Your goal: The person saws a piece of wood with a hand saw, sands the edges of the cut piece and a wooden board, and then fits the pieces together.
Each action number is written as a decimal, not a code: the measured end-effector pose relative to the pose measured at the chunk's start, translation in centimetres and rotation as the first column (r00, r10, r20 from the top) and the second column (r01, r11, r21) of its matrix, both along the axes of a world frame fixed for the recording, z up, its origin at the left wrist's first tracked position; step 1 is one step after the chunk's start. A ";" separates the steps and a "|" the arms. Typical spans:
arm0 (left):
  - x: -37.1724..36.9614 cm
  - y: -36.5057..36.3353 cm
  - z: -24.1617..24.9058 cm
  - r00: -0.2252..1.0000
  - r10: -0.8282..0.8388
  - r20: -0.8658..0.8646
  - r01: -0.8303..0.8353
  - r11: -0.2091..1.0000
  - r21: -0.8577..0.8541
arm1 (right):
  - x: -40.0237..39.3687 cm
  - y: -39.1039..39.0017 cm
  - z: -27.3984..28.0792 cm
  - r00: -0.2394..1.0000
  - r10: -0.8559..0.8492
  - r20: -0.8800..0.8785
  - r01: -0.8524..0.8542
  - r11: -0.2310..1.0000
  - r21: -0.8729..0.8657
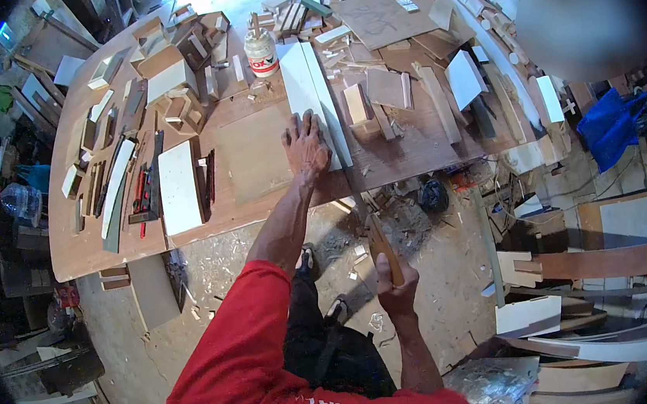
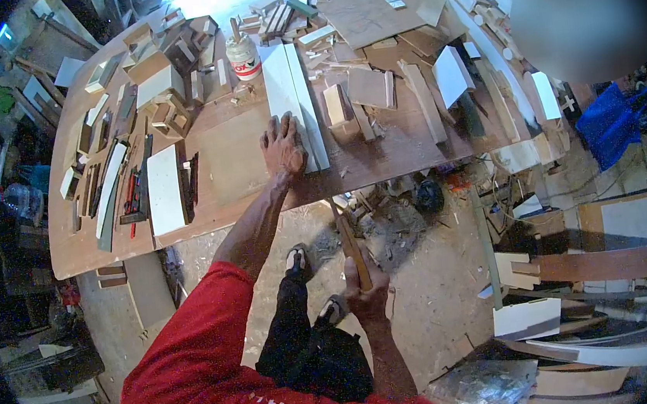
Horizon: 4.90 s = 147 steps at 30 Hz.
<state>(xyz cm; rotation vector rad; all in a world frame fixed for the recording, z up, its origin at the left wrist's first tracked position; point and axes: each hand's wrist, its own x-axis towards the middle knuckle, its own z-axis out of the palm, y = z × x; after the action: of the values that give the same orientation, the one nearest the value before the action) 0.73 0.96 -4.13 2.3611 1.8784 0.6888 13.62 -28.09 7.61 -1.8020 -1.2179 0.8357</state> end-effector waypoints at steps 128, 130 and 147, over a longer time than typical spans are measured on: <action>0.0 0.6 -0.4 0.977 0.118 0.177 -0.117 0.993 -0.017 | 0.4 1.0 2.2 0.995 -0.061 -0.076 0.068 0.993 0.100; -0.1 0.7 -0.9 0.978 0.121 0.170 -0.119 0.993 -0.019 | 0.4 0.8 2.1 0.988 -0.100 -0.121 0.100 0.995 -0.008; -0.5 0.9 -1.4 0.994 0.055 0.097 -0.061 0.996 0.058 | 1.3 2.3 3.0 0.995 -0.020 -0.101 0.028 0.997 0.078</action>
<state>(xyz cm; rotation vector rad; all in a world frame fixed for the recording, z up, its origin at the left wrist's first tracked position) 0.20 1.90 -5.58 2.2723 1.9195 0.8602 14.90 -25.81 10.62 -1.6879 -1.1472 0.8428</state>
